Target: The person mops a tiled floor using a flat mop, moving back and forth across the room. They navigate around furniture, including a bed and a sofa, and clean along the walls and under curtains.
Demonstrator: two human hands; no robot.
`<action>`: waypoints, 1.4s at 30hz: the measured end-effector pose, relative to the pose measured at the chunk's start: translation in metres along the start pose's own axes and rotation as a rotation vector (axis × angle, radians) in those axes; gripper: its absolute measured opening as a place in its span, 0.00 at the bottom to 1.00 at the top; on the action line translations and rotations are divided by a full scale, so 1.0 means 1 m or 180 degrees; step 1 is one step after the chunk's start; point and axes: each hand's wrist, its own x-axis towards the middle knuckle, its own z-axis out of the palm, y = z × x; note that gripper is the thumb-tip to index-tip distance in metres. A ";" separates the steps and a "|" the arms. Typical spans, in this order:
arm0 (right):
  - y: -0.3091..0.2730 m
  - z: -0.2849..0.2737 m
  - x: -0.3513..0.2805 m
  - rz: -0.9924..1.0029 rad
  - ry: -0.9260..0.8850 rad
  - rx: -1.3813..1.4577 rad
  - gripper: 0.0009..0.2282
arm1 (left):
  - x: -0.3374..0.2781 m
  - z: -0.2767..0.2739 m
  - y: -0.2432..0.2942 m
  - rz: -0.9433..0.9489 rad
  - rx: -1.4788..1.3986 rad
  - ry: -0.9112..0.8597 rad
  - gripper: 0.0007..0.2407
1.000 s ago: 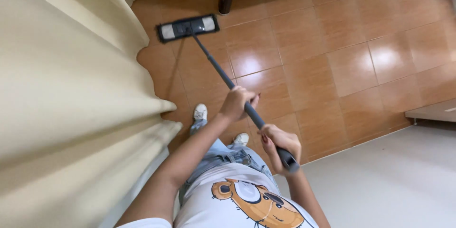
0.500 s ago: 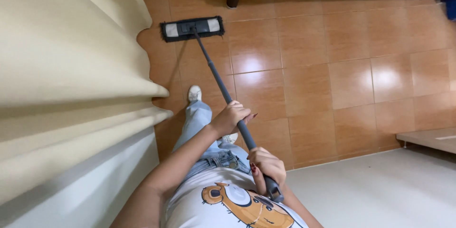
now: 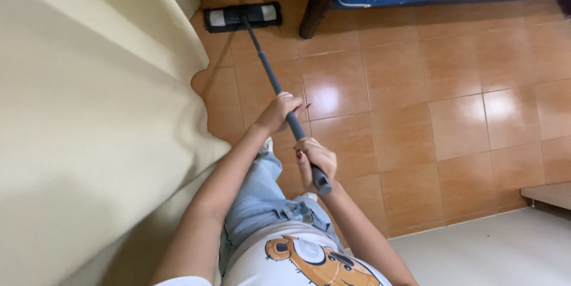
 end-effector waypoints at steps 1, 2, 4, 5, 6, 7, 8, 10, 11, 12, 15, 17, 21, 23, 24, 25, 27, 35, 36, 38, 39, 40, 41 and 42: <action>0.010 0.008 0.012 -0.0011 0.0012 -0.0015 0.08 | 0.008 -0.009 -0.015 0.0022 -0.0003 -0.0005 0.10; 0.019 0.017 0.019 -0.0025 -0.0006 0.0023 0.07 | 0.011 -0.014 -0.028 -0.0021 0.0002 -0.0003 0.09; 0.033 0.031 0.030 -0.0031 -0.0015 0.0050 0.07 | 0.016 -0.023 -0.052 -0.0058 -0.0002 -0.0012 0.09; 0.037 0.036 0.035 0.0024 -0.0046 0.0050 0.07 | 0.018 -0.026 -0.061 -0.0097 0.0084 -0.0048 0.10; 0.040 0.042 0.038 0.0083 -0.0074 0.0051 0.07 | 0.018 -0.029 -0.070 -0.0137 0.0169 -0.0088 0.11; 0.039 0.044 0.039 0.0095 -0.0060 0.0042 0.07 | 0.017 -0.031 -0.070 -0.0133 0.0157 -0.0105 0.11; 0.037 0.048 0.039 0.0085 -0.0058 0.0093 0.07 | 0.015 -0.032 -0.070 -0.0137 0.0192 -0.0122 0.11; 0.025 0.050 0.041 0.0071 -0.0044 0.0142 0.07 | 0.012 -0.037 -0.060 -0.0131 0.0229 -0.0147 0.12; 0.014 0.050 0.044 0.0109 -0.0100 0.0100 0.07 | 0.011 -0.040 -0.050 -0.0177 0.0208 -0.0040 0.11; 0.003 0.050 0.045 0.0146 -0.0157 0.0059 0.07 | 0.009 -0.043 -0.040 -0.0223 0.0189 0.0068 0.11; -0.027 0.046 0.054 0.0200 -0.0222 0.0128 0.07 | 0.006 -0.054 0.000 -0.0448 0.0085 0.0336 0.10; -0.049 0.039 0.060 0.0312 -0.0332 0.0135 0.07 | 0.010 -0.067 0.036 -0.0497 -0.0041 0.0418 0.08; -0.059 0.037 0.067 0.0336 -0.0516 0.0211 0.07 | 0.007 -0.070 0.045 -0.0627 -0.0182 0.0638 0.07; -0.041 0.042 0.069 0.0326 -0.0604 0.0186 0.08 | 0.004 -0.064 0.022 -0.0671 -0.0073 0.0692 0.08; -0.032 0.046 0.071 0.0304 -0.0688 0.0170 0.09 | 0.003 -0.062 0.011 -0.0707 0.0051 0.0746 0.09; -0.022 0.047 0.076 0.0302 -0.0679 0.0166 0.09 | 0.005 -0.060 0.000 -0.0700 0.0050 0.0740 0.09; 0.001 0.048 0.086 0.0144 -0.0993 0.0222 0.10 | 0.009 -0.055 -0.022 -0.0755 0.0091 0.0988 0.08; 0.086 0.055 0.149 -0.0024 -0.1521 0.0006 0.07 | 0.058 -0.048 -0.151 -0.0710 0.0395 0.1288 0.07; 0.096 0.055 0.156 0.0087 -0.1520 -0.0092 0.06 | 0.066 -0.052 -0.166 -0.0698 0.0417 0.1165 0.07; 0.111 0.055 0.165 0.0082 -0.1446 -0.0131 0.04 | 0.080 -0.054 -0.192 -0.0624 0.0532 0.0988 0.03; 0.119 0.054 0.169 0.0084 -0.1380 -0.0156 0.02 | 0.087 -0.054 -0.204 -0.0566 0.0652 0.0813 0.02; 0.124 0.053 0.165 0.0078 -0.1374 -0.0170 0.02 | 0.092 -0.052 -0.206 -0.0551 0.0646 0.0814 0.02; 0.130 0.052 0.160 0.0194 -0.1131 -0.0170 0.03 | 0.097 -0.050 -0.207 -0.0617 0.0781 0.0631 0.06; 0.133 0.052 0.154 0.0318 -0.0903 -0.0146 0.04 | 0.097 -0.050 -0.206 -0.0708 0.0926 0.0450 0.10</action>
